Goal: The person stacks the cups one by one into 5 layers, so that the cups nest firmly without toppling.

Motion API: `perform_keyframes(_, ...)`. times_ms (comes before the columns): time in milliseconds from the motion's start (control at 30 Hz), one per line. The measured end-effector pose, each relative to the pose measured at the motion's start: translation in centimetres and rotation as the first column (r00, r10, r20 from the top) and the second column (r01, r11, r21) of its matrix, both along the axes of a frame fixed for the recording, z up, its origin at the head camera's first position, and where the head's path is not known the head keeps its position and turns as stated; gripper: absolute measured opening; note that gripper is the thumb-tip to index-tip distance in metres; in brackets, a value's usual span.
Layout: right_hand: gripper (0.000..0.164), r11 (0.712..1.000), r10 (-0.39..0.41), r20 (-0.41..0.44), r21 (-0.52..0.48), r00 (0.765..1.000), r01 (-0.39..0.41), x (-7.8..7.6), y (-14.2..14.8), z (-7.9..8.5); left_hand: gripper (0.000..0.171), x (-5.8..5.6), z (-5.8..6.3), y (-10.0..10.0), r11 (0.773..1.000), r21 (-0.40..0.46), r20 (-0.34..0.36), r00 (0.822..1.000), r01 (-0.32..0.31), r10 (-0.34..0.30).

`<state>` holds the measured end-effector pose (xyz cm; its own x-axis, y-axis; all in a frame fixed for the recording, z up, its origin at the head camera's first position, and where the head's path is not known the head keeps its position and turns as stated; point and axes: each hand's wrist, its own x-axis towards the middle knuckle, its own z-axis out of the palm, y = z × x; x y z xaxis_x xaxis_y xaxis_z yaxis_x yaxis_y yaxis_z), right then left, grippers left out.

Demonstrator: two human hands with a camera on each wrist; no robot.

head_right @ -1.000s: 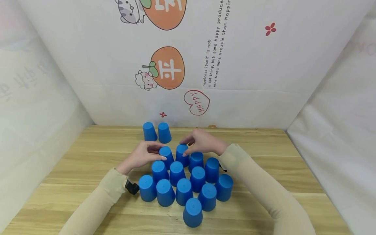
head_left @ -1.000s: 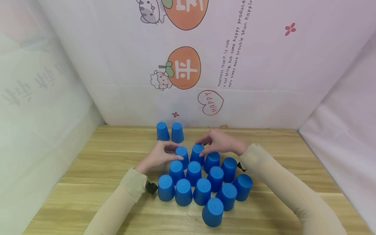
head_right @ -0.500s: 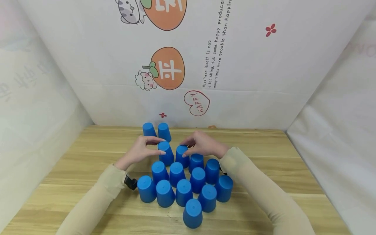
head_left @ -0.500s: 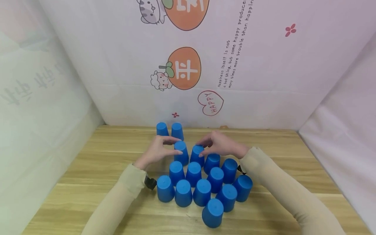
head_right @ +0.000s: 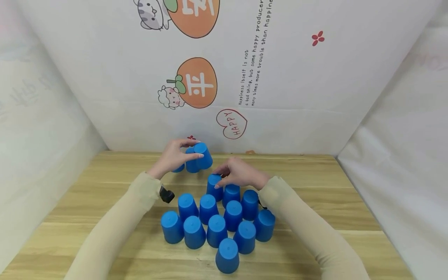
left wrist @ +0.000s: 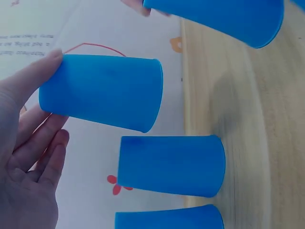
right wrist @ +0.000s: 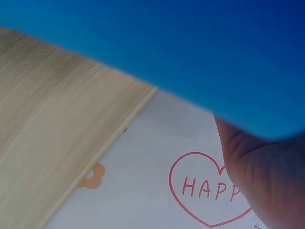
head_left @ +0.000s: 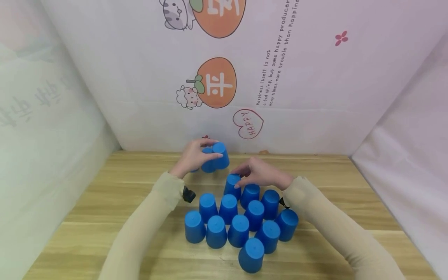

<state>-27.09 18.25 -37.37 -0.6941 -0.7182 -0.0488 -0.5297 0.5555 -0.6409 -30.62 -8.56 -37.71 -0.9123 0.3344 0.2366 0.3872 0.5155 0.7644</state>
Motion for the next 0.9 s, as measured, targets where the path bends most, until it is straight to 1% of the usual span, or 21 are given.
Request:
perform_keyframes(133, 0.043, 1.000, 0.001, 0.001, -0.002, 1.000, -0.001, 0.0, 0.0, 0.0, 0.055, -1.3, -0.5, 0.9, 1.000, -0.009, -0.014, 1.000, -0.010, 0.009)
perform_keyframes(300, 0.040, 1.000, 0.014, 0.001, -0.012, 1.000, -0.014, -0.1, -0.1, 0.0, 0.052, -2.4, -1.8, 2.0, 1.000, -0.023, -0.012, 1.000, 0.013, -0.013)
perform_keyframes(467, 0.041, 1.000, 0.022, 0.000, -0.020, 1.000, -0.022, -0.1, -0.1, -0.1, 0.050, -2.8, -3.2, 2.4, 0.999, -0.037, -0.013, 1.000, 0.007, -0.007)
perform_keyframes(567, 0.041, 0.999, 0.025, 0.005, -0.020, 1.000, -0.025, 0.0, -0.1, 0.0, 0.050, -2.9, -3.8, 2.4, 0.999, -0.049, -0.021, 1.000, -0.005, 0.004)
perform_keyframes(733, 0.042, 0.999, 0.025, 0.000, -0.020, 1.000, -0.025, 0.1, -0.1, 0.0, 0.050, -3.1, -4.3, 2.3, 0.998, -0.060, -0.023, 0.999, -0.027, 0.026)
perform_keyframes(900, 0.042, 1.000, 0.023, 0.001, -0.021, 1.000, -0.023, 0.0, -0.1, -0.1, 0.051, -3.3, -4.5, 2.3, 0.995, -0.080, 0.002, 0.999, -0.053, 0.053)
